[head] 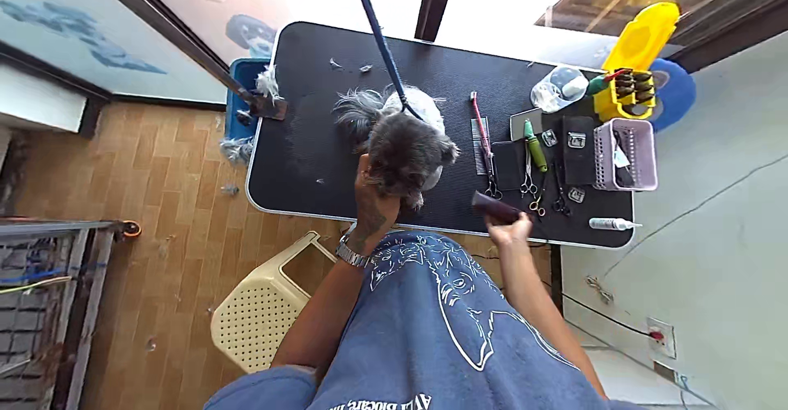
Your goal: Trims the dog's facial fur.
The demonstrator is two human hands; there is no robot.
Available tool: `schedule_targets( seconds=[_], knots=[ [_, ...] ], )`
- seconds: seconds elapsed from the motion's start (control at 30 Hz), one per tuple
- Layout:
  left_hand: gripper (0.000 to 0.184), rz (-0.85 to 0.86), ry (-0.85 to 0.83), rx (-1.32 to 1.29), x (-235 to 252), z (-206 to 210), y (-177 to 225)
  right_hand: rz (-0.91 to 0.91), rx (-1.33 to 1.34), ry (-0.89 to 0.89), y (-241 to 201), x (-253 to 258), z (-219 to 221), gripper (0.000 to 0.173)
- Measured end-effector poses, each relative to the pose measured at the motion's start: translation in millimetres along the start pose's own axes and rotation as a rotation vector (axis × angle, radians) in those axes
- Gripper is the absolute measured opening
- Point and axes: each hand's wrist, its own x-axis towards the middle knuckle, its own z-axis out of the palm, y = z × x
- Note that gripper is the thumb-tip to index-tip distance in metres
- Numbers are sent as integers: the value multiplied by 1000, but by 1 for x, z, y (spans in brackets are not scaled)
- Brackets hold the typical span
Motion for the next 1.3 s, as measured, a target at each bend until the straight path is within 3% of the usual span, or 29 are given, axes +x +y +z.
schedule_targets(
  seconds=[0.17, 0.37, 0.4, 0.47, 0.57, 0.67, 0.8, 0.97, 1.13, 1.3],
  knots=[
    [45, 51, 30, 72, 5, 4, 9, 100, 105, -155, 40, 20, 21, 60],
    [40, 35, 55, 119, 14, 9, 22, 331, -519, -352, 7, 28, -5, 62],
    [39, 19, 61, 128, 14, 10, 24, 269, -637, -382, -5, 30, -12, 55],
    [40, 16, 68, 141, 15, 12, 29, -87, -945, -367, -36, 38, -21, 40],
    [40, 0, 90, 143, 17, 13, 33, -579, -1343, -126, -89, 79, -28, 37],
    [39, -33, 101, 176, 20, 16, 36, -731, -1571, 0, -115, 106, -14, 35],
    [40, 6, 103, 144, 18, 19, 39, -651, -1863, -155, -117, 131, 25, 56],
    [30, -9, 112, 78, 17, 21, 39, -460, -2013, -106, -120, 142, 65, 49],
    [29, -74, 78, 30, 21, 17, 34, -489, -1919, -142, -113, 148, 64, 50],
    [22, -85, 38, 6, 25, 8, 26, -384, -1910, -182, -115, 151, 61, 40]
  ],
)
